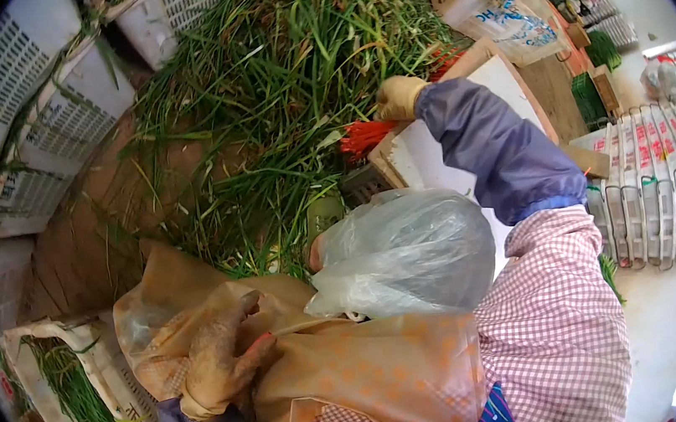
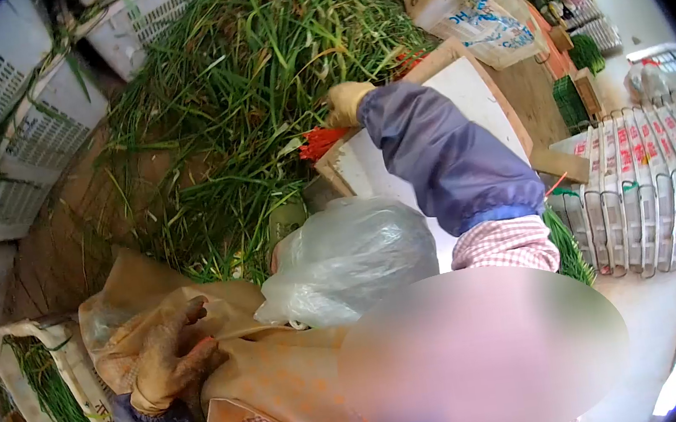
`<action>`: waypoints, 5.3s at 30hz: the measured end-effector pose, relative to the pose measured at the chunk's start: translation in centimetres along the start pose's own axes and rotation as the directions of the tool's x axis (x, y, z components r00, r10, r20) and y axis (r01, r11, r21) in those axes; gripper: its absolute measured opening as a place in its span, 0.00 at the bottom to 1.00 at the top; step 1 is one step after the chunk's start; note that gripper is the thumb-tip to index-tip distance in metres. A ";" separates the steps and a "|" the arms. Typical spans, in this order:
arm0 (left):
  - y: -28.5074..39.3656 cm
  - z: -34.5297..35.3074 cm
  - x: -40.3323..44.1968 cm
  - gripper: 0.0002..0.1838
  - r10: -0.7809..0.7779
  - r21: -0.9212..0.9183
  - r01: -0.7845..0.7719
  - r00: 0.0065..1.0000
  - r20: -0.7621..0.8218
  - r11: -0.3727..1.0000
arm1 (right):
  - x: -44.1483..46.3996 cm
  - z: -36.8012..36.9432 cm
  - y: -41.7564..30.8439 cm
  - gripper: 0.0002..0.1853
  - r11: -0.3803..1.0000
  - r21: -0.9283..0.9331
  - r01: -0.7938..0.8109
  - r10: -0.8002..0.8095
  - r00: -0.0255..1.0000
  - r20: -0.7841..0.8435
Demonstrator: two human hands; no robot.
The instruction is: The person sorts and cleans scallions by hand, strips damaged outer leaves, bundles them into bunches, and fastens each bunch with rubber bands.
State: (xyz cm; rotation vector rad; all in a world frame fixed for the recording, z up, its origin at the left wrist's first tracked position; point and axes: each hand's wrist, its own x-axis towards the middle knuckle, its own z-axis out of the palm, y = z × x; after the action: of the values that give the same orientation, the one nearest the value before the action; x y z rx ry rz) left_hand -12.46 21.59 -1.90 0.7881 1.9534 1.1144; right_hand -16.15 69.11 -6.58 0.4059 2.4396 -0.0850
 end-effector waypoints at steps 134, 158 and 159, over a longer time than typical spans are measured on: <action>-26.9 -21.8 -33.6 0.35 -0.451 -0.428 0.144 0.317 -0.834 0.892 | -17.4 -0.3 -66.4 0.25 -0.080 0.968 0.237 -0.877 0.445 -0.181; -27.6 -23.6 -34.9 0.39 -0.481 -0.557 -0.078 0.416 -0.772 0.827 | -9.2 9.1 -77.0 0.37 -0.244 0.968 -0.061 -0.791 0.590 -0.162; -25.6 -23.4 -34.4 0.42 -0.555 -0.609 0.003 0.415 -0.721 0.793 | -10.0 9.0 -77.3 0.37 -0.299 0.948 -0.107 -0.808 0.557 -0.192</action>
State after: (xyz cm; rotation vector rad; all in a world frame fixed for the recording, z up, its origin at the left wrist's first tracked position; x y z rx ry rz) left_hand -17.19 -26.85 -6.31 -0.6364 2.2119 1.9434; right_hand -27.36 -8.48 -10.61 -0.0531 1.0296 -2.2352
